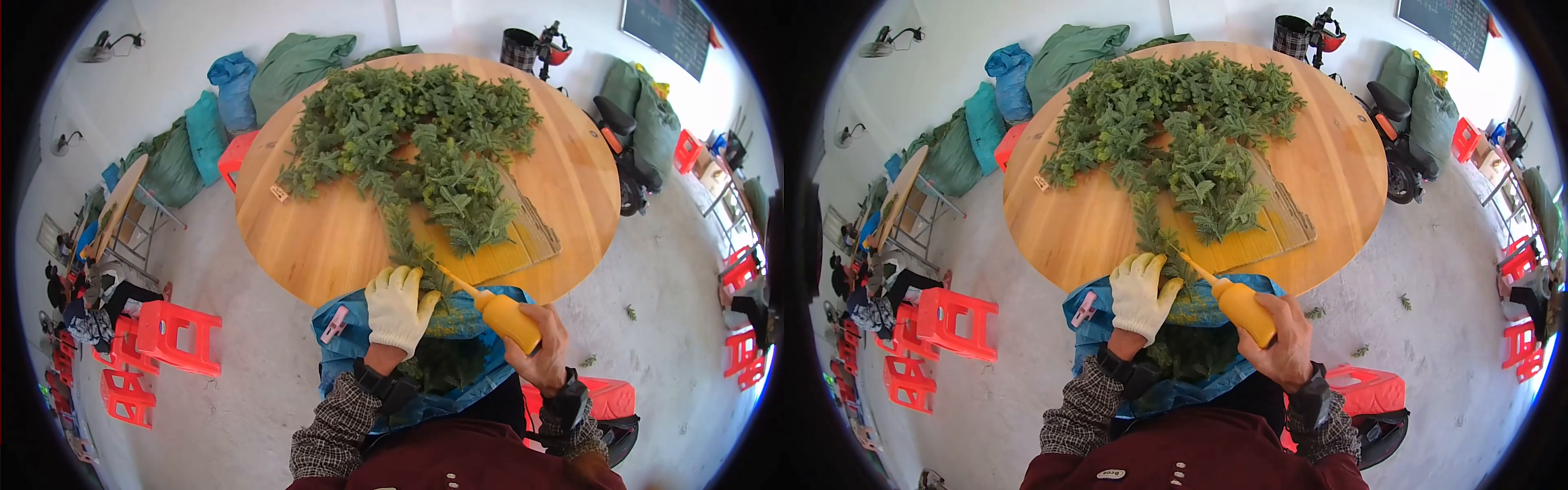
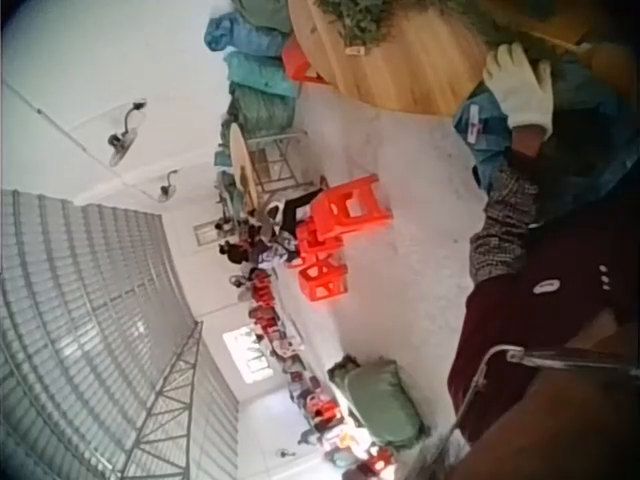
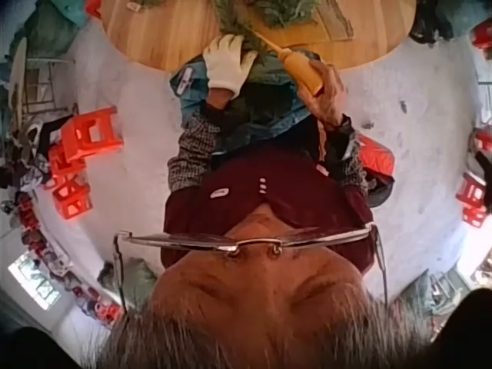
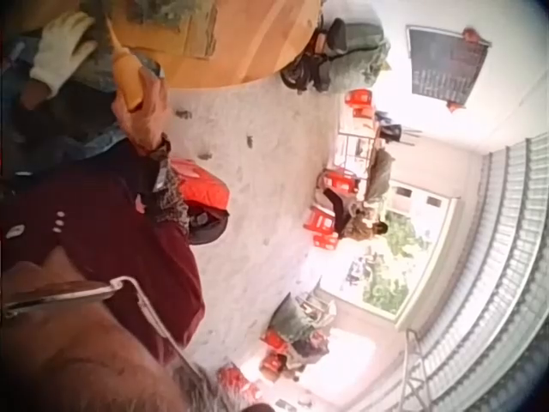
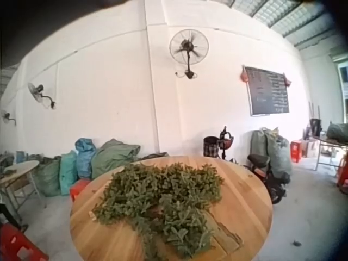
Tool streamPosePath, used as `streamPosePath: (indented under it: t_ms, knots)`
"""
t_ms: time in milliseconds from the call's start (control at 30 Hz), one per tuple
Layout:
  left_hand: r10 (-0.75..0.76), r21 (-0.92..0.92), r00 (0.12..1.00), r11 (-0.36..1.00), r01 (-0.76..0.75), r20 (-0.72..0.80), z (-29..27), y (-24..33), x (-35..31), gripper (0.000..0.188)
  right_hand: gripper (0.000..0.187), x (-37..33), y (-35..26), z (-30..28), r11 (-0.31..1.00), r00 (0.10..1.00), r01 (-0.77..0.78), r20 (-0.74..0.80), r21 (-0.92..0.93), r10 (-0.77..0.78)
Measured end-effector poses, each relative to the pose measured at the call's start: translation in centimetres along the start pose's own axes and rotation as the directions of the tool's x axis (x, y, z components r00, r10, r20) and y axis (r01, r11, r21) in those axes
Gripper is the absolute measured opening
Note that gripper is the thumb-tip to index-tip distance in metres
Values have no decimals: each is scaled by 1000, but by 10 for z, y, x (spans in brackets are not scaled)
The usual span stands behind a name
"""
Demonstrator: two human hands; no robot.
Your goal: The person applies glue from a squeeze bottle onto small green branches over a piece of cardboard and places them into a blue bag.
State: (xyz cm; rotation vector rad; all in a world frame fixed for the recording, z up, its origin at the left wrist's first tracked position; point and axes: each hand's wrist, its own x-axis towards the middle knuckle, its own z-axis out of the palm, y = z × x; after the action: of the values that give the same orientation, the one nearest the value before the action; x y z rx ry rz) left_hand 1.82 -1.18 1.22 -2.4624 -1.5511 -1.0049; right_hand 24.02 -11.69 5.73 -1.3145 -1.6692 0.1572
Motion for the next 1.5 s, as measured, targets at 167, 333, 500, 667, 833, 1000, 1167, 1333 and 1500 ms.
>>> streamPosePath:
  t_ms: [167, 333, 500, 667, 833, 1000, 1167, 1333, 1500]
  knots:
    - [-4, -3, 1000, 1000, 4, -6, 0, 1, 1, 46, 47, 2, 0, 7, 998, 997, -65, 39, -14, 66]
    - [-20, -15, 1000, 1000, 21, 24, -3, 1, 0, 50, 47, 1, -1, 7, 999, 997, -46, 59, -6, 46]
    - [-19, 21, 997, 1000, 18, 77, -9, 4, 9, 60, 46, 2, -1, 8, 999, 997, -42, 61, -15, 43]
    - [-47, 59, 987, 998, 38, 152, -7, -4, 12, 67, 46, 1, -3, 7, 999, 997, -42, 64, -12, 43]
    - [-72, 53, 981, 997, 63, 179, -5, -5, 12, 69, 46, 4, -9, 9, 999, 999, -28, 39, -35, 29]
    - [-48, 51, 989, 998, 42, 140, -4, -5, 11, 69, 46, 8, -11, 15, 997, 998, -21, 62, -68, 25]
    - [-53, 39, 989, 998, 48, 138, -4, -8, 9, 69, 46, 5, -17, 9, 996, 998, -8, 68, -94, 14]
    - [-51, 37, 990, 998, 46, 132, -2, -10, 9, 70, 45, 8, -24, 7, 994, 999, 28, 43, -104, -23]
    - [-42, 40, 990, 999, 37, 131, 0, -9, 10, 71, 45, 11, -19, 12, 994, 998, -6, 69, -106, 13]
